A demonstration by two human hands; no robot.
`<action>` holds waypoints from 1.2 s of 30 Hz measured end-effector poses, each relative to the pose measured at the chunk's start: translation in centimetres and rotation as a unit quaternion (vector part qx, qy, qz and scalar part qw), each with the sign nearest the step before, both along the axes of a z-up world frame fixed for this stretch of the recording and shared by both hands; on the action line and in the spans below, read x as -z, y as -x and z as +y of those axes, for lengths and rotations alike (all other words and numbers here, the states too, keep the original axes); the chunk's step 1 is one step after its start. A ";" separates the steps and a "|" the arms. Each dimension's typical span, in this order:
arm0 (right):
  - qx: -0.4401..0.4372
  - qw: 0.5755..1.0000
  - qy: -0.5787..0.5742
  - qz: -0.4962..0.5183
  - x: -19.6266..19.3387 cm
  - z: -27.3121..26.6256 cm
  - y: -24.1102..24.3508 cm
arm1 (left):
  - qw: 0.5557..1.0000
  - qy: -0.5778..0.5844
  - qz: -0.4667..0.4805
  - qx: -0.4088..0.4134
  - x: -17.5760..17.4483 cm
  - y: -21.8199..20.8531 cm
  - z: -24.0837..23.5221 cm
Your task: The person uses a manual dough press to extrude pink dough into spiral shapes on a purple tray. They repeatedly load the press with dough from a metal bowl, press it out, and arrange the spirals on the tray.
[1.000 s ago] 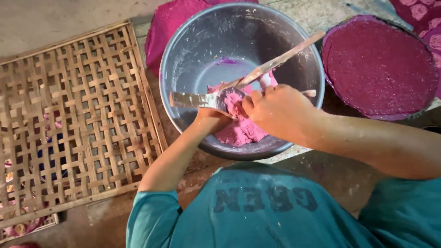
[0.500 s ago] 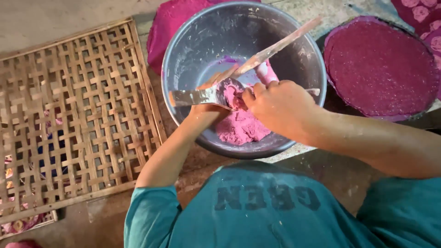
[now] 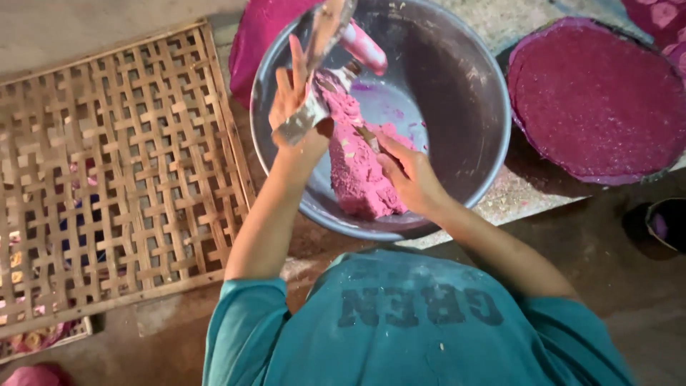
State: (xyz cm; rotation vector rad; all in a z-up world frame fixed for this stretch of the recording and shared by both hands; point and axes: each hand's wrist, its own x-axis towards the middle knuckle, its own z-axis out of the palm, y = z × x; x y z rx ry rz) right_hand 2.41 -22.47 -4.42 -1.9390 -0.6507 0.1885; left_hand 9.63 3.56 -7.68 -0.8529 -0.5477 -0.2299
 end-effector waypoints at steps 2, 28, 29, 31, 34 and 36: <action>-0.051 0.997 -0.029 -0.051 -0.1 -1.2 0.3 | 0.959 -0.189 0.052 -0.206 1.2 -0.7 1.1; -0.107 0.929 -0.101 -0.340 -11.4 -35.4 -9.4 | 0.224 -0.941 -0.147 -0.208 -16.0 5.6 -33.6; -0.157 0.913 -0.097 -0.364 -11.6 -37.1 -9.5 | 0.192 -0.941 -0.176 -0.216 -16.0 4.7 -35.2; -0.237 0.880 -0.143 -0.386 -12.4 -39.1 -10.2 | 0.132 -0.936 -0.222 -0.240 -15.7 3.0 -38.0; -0.201 0.864 -0.116 -0.447 -13.7 -40.6 -11.4 | 0.065 -0.924 -0.271 -0.261 -15.2 0.7 -42.8; -0.199 0.869 -0.120 -0.438 -14.2 -41.6 -12.1 | 0.029 -0.914 -0.296 -0.277 -14.4 -0.5 -45.3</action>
